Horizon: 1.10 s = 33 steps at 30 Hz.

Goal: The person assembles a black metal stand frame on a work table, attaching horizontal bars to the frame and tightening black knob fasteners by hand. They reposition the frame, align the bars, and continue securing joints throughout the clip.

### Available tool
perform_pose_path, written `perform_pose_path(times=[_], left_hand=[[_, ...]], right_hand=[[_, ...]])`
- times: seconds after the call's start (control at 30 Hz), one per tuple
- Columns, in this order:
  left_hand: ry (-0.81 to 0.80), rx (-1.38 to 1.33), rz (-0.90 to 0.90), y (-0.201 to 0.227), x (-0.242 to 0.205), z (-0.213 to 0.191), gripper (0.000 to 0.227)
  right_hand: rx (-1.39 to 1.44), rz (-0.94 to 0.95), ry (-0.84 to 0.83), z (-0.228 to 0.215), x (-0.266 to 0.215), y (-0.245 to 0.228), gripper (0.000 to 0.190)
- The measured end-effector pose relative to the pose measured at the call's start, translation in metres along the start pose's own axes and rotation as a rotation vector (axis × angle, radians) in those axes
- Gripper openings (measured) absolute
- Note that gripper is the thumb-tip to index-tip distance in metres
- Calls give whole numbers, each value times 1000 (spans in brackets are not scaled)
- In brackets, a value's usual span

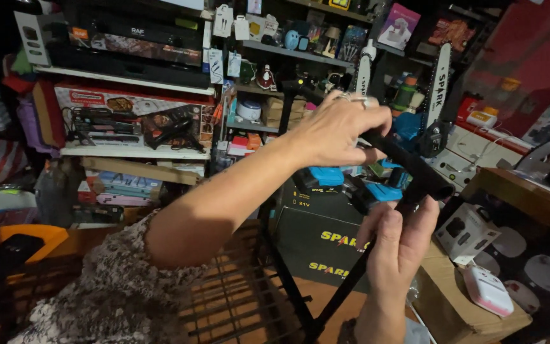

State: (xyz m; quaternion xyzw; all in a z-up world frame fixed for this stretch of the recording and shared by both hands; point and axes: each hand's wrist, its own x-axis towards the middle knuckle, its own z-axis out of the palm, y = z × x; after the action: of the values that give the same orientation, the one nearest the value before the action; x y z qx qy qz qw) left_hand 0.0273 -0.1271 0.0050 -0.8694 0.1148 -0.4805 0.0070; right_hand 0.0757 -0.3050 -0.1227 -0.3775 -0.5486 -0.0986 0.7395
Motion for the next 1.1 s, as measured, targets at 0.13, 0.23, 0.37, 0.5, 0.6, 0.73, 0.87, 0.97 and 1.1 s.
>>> perform_pose_path(times=[0.13,0.23,0.37,0.5,0.6,0.73,0.87,0.97,1.1], left_hand=[[-46,13,-86,-4,-6,-16,57],[25,52,-79,6,-24,-47,65],[260,-23,-79,36,-63,-92,58],[506,-36,-233,63,-113,-119,59],[607,21,-286,98,-142,-129,50],[537,71,-328,134,-184,-135,37],[430,71,-410,170,-213,-147,35],[372,145,-396,181,-239,-152,38],[301,319,-308,205,-270,-170,34]], right_hand=[[43,65,20,-13,-3,4,60],[-70,46,19,-27,-10,3,68],[-161,43,81,-36,-28,-6,64],[-133,107,120,-40,-46,-14,62],[-116,123,136,-46,-62,-18,53],[-174,132,140,-48,-86,-31,53],[-212,182,175,-44,-111,-38,45],[-220,206,136,-40,-130,-35,46],[-200,191,23,-38,-155,-21,50]])
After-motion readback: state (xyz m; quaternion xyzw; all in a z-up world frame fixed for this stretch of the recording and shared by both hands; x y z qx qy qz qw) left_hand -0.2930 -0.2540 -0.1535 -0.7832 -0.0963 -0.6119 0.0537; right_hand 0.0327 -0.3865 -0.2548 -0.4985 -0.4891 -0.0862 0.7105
